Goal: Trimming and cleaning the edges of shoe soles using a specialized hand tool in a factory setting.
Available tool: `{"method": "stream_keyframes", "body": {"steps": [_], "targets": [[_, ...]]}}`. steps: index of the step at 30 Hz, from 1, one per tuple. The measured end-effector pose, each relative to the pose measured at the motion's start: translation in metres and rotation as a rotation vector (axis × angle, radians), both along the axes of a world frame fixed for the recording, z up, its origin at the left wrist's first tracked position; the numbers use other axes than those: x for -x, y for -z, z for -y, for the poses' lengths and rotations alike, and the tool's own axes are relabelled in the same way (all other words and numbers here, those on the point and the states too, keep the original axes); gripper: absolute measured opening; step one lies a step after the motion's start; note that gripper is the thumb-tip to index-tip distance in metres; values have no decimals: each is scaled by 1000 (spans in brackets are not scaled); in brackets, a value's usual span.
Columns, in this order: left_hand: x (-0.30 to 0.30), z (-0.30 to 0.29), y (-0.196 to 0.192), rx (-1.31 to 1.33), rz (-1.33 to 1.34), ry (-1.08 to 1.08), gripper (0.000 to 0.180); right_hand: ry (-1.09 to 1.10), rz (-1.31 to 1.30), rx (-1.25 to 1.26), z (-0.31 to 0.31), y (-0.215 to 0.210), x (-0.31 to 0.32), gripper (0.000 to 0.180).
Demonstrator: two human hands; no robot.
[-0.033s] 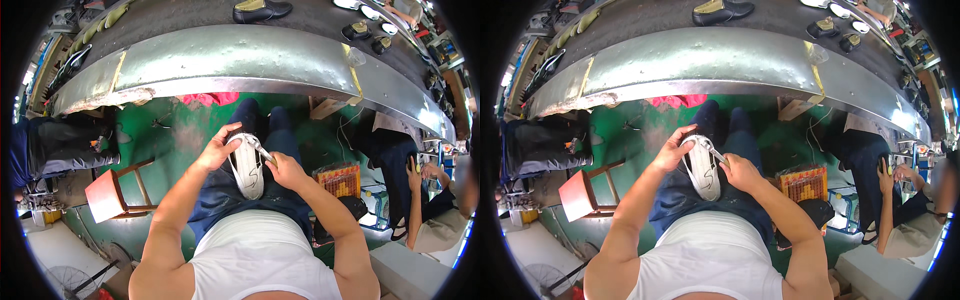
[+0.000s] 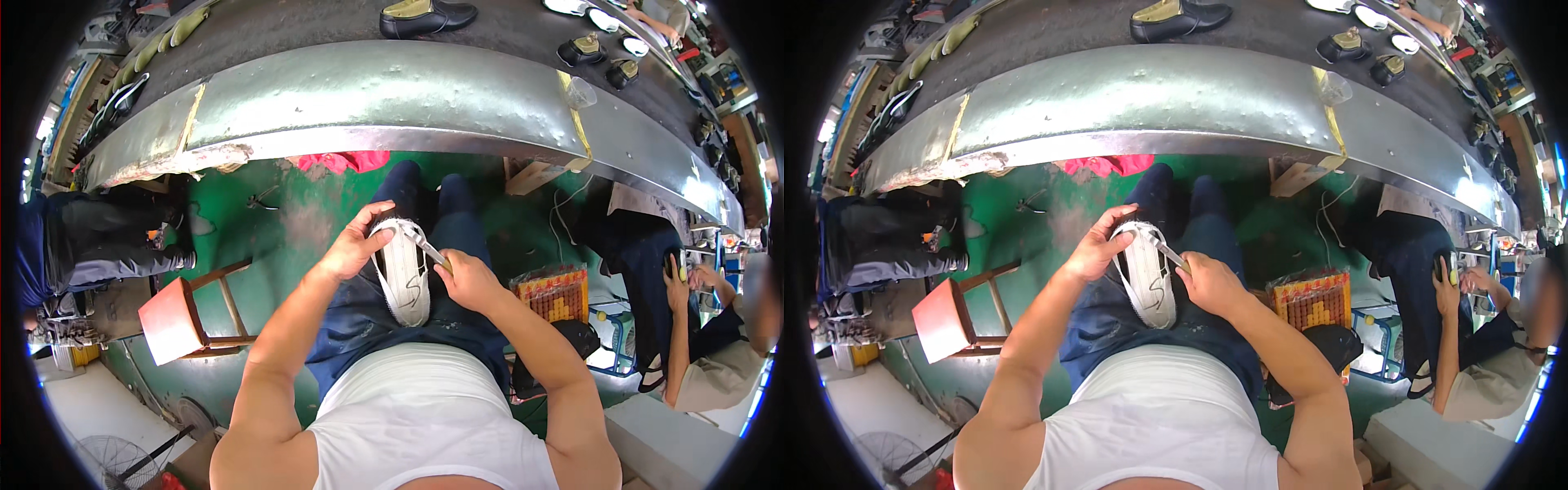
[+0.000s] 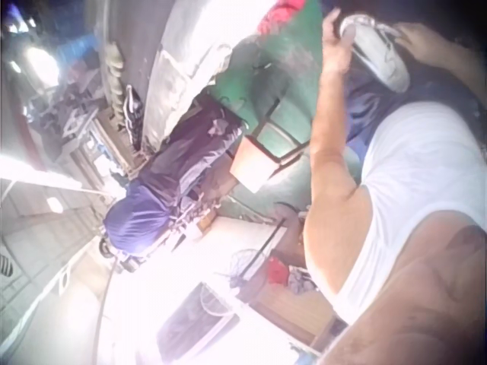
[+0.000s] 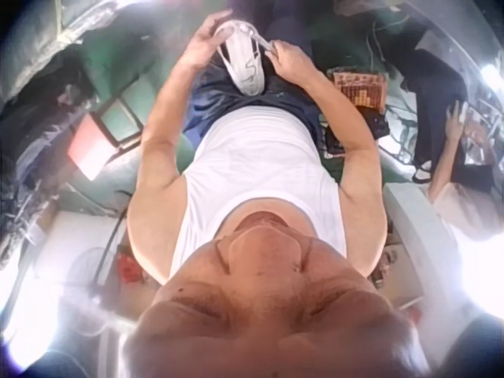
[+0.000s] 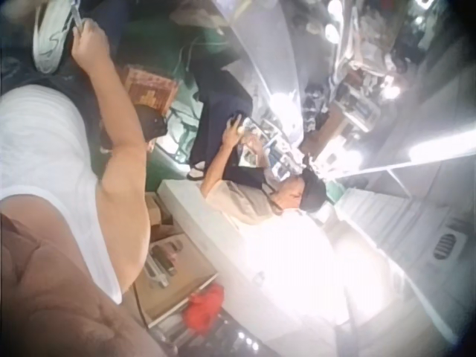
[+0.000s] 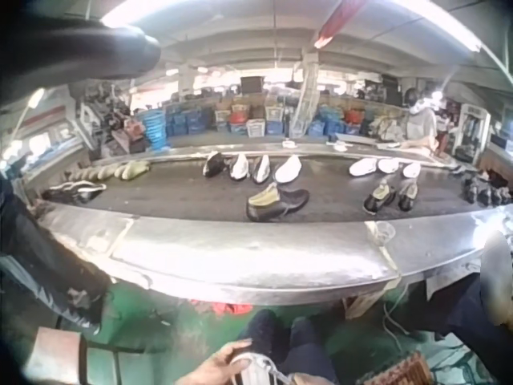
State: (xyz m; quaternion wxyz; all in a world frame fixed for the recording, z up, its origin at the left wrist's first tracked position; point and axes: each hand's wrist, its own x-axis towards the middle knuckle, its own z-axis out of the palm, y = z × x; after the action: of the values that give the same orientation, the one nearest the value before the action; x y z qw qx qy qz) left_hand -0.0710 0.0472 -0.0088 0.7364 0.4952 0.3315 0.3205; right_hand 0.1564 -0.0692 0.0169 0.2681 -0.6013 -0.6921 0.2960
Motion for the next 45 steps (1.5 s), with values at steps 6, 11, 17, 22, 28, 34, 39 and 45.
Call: {"method": "stream_keyframes", "body": {"steps": [6,11,17,22,28,34,39,45], "targets": [[-18,11,-18,234,-52,-115,47,-72,343,262,16,-54,-3,25],[-22,40,-47,-178,-77,-101,50,-121,-234,127,40,-51,-39,21],[-9,89,-92,-861,-241,170,75,72,-875,-42,19,-36,6,25],[-5,111,-90,-883,-375,25,75,48,-754,93,15,-37,16,26],[-11,115,-76,-890,-595,-106,70,178,-499,-12,-10,-37,21,25],[-7,103,-19,-327,-523,-82,45,343,-282,99,13,-6,12,61],[-9,86,-7,-217,-419,31,47,365,-325,296,19,5,6,63],[-9,52,-21,74,-350,302,48,229,-154,396,9,-1,-26,54]]}}
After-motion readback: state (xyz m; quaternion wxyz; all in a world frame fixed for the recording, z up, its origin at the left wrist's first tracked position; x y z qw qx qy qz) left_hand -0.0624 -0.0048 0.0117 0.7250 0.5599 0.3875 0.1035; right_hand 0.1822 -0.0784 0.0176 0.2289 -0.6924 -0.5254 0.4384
